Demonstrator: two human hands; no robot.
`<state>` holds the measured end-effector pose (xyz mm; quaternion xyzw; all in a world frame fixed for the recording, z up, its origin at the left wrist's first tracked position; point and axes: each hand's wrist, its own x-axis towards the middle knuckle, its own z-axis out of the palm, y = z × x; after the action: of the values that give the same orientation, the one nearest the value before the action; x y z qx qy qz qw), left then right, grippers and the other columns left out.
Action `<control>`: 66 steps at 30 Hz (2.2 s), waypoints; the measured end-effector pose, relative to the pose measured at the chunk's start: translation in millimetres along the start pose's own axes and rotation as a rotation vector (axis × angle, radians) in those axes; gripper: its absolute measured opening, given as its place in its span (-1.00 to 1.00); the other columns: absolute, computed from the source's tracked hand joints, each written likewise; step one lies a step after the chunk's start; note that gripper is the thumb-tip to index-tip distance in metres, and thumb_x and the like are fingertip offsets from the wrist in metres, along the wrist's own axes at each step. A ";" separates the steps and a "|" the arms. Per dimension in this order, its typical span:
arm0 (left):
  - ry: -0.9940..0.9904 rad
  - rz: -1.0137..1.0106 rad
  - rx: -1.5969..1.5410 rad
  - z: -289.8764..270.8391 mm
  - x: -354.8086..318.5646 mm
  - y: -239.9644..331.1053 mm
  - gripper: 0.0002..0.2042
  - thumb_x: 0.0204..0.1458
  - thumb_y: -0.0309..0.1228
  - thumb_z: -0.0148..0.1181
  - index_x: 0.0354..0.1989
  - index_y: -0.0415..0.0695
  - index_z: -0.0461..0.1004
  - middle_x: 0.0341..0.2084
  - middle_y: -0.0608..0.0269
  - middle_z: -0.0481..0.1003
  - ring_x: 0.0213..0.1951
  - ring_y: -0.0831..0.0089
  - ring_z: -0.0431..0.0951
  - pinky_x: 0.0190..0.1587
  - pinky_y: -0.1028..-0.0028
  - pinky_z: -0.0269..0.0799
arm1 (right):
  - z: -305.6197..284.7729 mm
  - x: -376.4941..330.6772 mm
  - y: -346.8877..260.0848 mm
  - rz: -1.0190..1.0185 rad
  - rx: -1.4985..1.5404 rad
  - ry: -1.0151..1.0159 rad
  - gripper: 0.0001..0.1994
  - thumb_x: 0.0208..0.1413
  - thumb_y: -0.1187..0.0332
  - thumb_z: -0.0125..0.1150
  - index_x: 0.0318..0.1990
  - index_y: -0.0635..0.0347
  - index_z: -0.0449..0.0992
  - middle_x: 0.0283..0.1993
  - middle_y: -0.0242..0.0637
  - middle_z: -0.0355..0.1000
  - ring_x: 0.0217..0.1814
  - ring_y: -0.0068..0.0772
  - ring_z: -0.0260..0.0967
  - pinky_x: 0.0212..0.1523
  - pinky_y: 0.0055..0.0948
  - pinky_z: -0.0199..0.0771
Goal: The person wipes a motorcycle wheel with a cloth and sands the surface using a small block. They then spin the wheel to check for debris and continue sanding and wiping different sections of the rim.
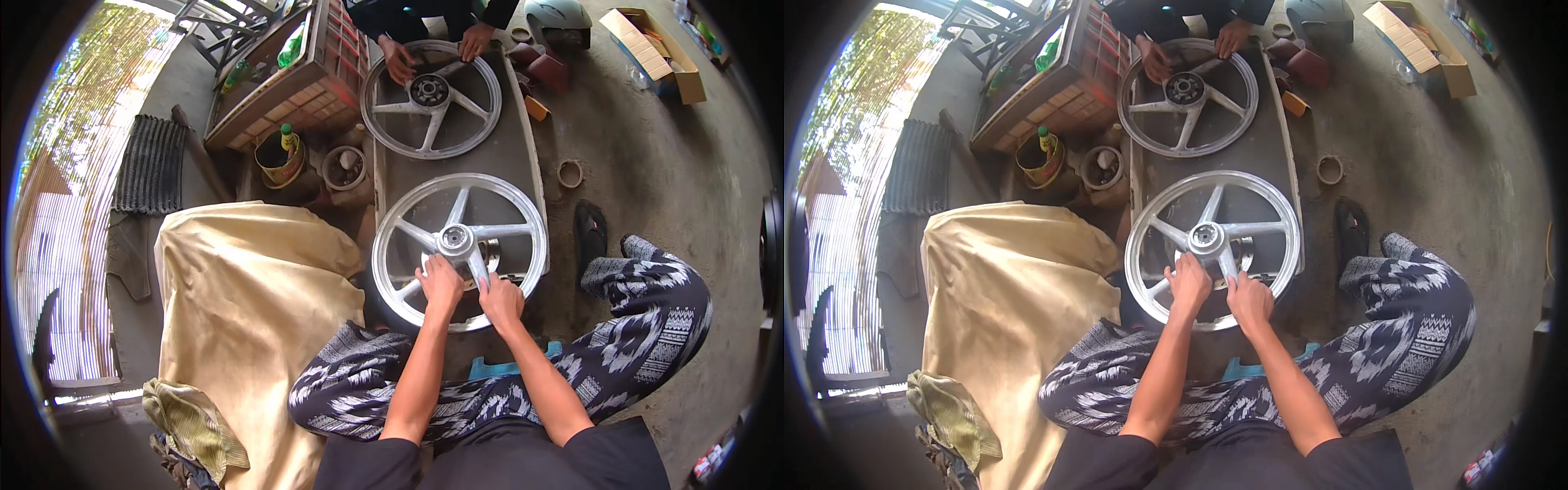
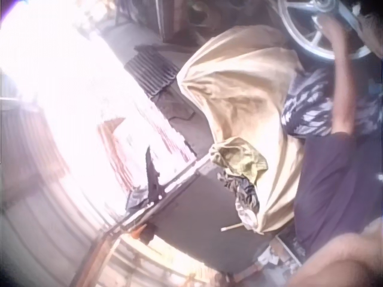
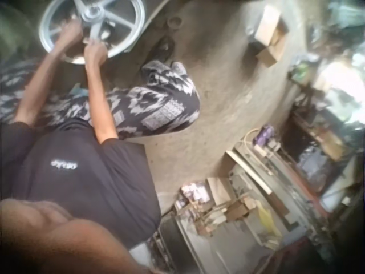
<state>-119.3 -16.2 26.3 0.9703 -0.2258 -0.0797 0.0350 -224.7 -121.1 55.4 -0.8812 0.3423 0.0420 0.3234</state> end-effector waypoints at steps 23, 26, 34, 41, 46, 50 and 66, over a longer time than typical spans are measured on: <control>-0.070 -0.187 -0.161 0.7 -3.2 15.7 -0.49 0.24 -0.26 -0.09 0.25 -0.41 0.21 0.32 -0.16 0.19 0.36 0.01 0.15 0.25 -0.35 -0.06 | -3.9 -3.4 -2.4 0.028 -0.016 -0.017 -0.62 0.26 0.08 0.01 -0.30 0.25 0.53 -0.49 0.11 0.51 -0.38 0.20 0.53 -0.28 0.05 0.50; -0.058 -0.220 -0.218 0.2 -8.1 21.1 -0.49 0.25 -0.27 -0.11 0.26 -0.41 0.20 0.35 -0.12 0.15 0.40 0.02 0.06 0.25 -0.41 -0.14 | -6.2 -6.5 -6.6 0.053 -0.022 -0.026 -0.63 0.27 0.08 -0.01 -0.30 0.23 0.52 -0.48 0.10 0.52 -0.38 0.19 0.53 -0.29 0.07 0.49; -0.126 -0.343 -0.320 -19.6 -5.9 43.9 -0.44 0.28 -0.21 -0.18 0.32 -0.39 0.13 0.36 -0.12 0.14 0.44 0.07 0.03 0.31 -0.40 -0.32 | -0.3 -10.5 -2.9 0.049 -0.035 -0.046 -0.63 0.30 0.07 -0.06 -0.24 0.21 0.48 -0.51 0.11 0.50 -0.40 0.22 0.51 -0.30 0.15 0.45; -0.008 -0.317 -0.343 1.7 -3.8 29.8 -0.54 0.26 -0.24 -0.13 0.22 -0.29 0.25 0.28 -0.05 0.24 0.41 0.11 0.10 0.28 -0.44 -0.29 | 11.6 -24.9 -18.6 0.055 -0.081 -0.182 -0.66 0.27 0.15 -0.03 -0.15 0.32 0.40 -0.40 0.21 0.52 -0.28 0.21 0.55 -0.20 0.10 0.51; -0.200 -0.334 -0.383 -15.4 23.9 6.5 -0.56 0.27 -0.24 -0.16 0.21 -0.28 0.28 0.26 -0.03 0.28 0.37 0.14 0.17 0.28 -0.46 -0.34 | 14.9 -48.9 -47.1 0.031 -0.038 -0.297 -0.76 0.17 0.36 0.00 -0.19 0.43 0.40 -0.34 0.27 0.51 -0.23 0.26 0.54 -0.14 0.13 0.51; -0.057 -0.252 -0.395 -6.3 -1.4 4.7 -0.61 0.29 -0.23 -0.18 0.15 -0.22 0.32 0.28 0.03 0.27 0.38 0.16 0.15 0.29 -0.46 -0.39 | 12.6 -37.7 -30.3 0.003 0.127 -0.376 -0.72 0.13 0.30 0.04 -0.19 0.40 0.45 -0.30 0.37 0.50 -0.17 0.31 0.52 -0.09 0.14 0.48; -0.110 -0.305 -0.425 -13.6 1.9 -0.7 -0.47 0.30 -0.16 -0.23 0.36 -0.20 0.20 0.37 0.17 0.20 0.44 -0.03 0.00 0.35 -0.35 -0.51 | 2.4 43.3 40.8 -0.242 -0.301 0.116 -0.42 0.07 0.09 0.29 0.14 0.27 0.33 0.04 -0.05 0.37 0.14 -0.02 0.29 0.16 -0.05 0.17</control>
<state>-115.0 -16.0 39.3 0.9582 -0.0569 -0.1822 0.2133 -217.1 -167.3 18.6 -0.9552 0.2421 0.0026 0.1704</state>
